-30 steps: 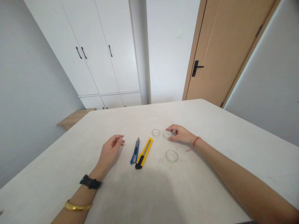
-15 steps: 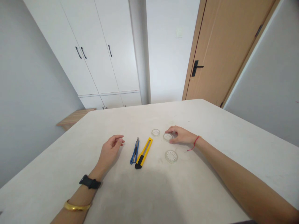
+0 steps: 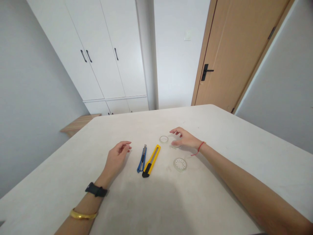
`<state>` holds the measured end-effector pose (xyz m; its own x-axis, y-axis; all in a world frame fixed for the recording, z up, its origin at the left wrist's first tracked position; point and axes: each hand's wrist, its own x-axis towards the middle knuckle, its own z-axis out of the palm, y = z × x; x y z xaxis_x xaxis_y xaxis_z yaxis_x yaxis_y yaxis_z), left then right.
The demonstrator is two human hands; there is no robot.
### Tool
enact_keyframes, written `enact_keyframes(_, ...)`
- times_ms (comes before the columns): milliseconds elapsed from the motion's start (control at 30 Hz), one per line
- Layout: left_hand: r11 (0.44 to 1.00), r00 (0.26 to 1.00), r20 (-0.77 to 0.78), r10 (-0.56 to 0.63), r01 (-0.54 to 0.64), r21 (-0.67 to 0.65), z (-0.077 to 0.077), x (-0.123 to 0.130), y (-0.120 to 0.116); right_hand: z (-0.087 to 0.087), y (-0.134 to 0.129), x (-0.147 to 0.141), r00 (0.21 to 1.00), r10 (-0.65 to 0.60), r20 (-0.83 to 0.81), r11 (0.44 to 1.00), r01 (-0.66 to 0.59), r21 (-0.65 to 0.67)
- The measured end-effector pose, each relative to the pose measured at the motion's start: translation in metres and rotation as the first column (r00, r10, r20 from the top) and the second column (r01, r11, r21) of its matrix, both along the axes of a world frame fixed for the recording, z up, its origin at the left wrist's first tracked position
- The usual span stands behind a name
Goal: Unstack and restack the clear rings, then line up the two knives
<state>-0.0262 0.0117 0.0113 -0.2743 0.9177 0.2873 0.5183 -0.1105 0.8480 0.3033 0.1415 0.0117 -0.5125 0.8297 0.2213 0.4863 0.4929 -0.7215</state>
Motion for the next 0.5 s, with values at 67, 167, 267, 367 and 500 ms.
enact_keyframes(67,1.0,1.0,-0.004,0.002,-0.002,0.008,0.0,-0.001,0.0,-0.001,0.001,-0.014,0.999,0.009,0.037,0.997,-0.012,0.082)
enact_keyframes(167,1.0,1.0,-0.011,0.0,0.0,0.02,0.0,-0.002,0.001,-0.002,0.004,-0.032,0.991,0.001,0.132,0.985,-0.023,0.171)
enact_keyframes(267,1.0,1.0,-0.015,-0.013,0.013,0.028,0.0,-0.003,0.001,-0.002,0.006,-0.044,0.975,-0.037,0.221,0.985,-0.002,0.174)
enact_keyframes(367,1.0,1.0,-0.009,-0.013,0.013,0.029,0.001,-0.003,0.001,-0.004,0.01,-0.05,0.967,-0.033,0.252,0.99,-0.003,0.141)
enact_keyframes(500,0.999,1.0,-0.014,-0.006,0.007,0.035,0.001,-0.003,0.001,-0.007,0.012,-0.052,0.967,-0.018,0.254,0.989,-0.021,0.148)
